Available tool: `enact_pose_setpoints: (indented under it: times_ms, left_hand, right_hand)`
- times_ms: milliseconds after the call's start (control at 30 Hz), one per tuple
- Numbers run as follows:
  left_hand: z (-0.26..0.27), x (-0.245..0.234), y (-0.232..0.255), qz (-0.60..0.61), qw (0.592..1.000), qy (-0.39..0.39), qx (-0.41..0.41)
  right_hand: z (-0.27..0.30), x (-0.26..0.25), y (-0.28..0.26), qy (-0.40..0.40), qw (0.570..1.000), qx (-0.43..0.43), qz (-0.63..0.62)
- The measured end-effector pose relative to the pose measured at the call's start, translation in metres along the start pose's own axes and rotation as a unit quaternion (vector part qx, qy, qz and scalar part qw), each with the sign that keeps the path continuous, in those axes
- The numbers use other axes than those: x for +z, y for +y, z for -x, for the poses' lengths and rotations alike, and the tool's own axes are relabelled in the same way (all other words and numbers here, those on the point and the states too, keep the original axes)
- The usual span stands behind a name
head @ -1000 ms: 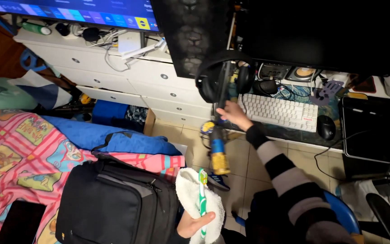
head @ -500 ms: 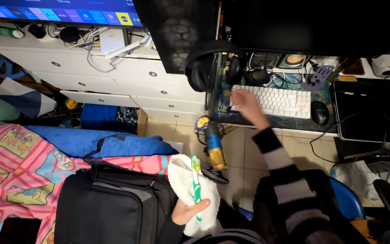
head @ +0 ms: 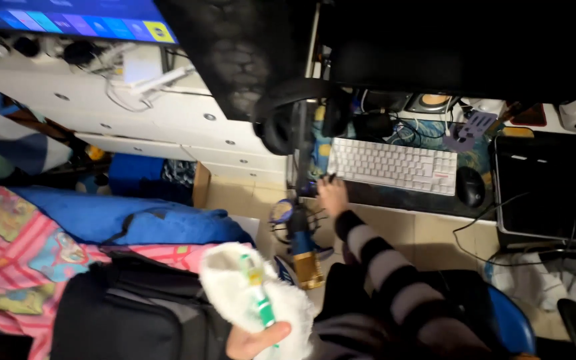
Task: Cleaning a computer monitor using a spray bottle and a cloth.
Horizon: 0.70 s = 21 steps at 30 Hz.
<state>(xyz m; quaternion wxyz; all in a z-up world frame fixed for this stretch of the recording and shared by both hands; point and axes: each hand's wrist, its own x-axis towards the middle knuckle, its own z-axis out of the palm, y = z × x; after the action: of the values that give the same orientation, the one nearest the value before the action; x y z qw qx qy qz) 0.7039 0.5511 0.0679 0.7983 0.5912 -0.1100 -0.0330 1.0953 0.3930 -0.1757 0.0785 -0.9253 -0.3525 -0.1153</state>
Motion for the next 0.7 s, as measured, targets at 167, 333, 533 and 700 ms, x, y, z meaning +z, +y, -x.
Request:
enact_pose_setpoints:
  times_ms: [167, 333, 533, 700]
  left_hand:
    - [-0.061, 0.051, -0.030, 0.059, 0.995, 0.074, 0.029]
    - [-0.137, 0.086, -0.029, 0.042, 0.994, 0.096, -0.017]
    - [-0.207, 0.123, -0.032, 0.037, 0.992, 0.091, -0.082]
    - [-0.230, 0.131, -0.027, 0.008, 0.984, 0.132, -0.118]
  right_hand:
    - [-0.007, 0.048, -0.008, -0.027, 0.998, -0.025, 0.041]
    - [0.014, 0.038, -0.001, -0.031, 0.996, 0.012, -0.082]
    - [0.076, -0.051, 0.080, 0.021, 0.977, -0.004, -0.212]
    - [0.118, -0.102, 0.155, -0.136, 0.898, 0.145, -0.394]
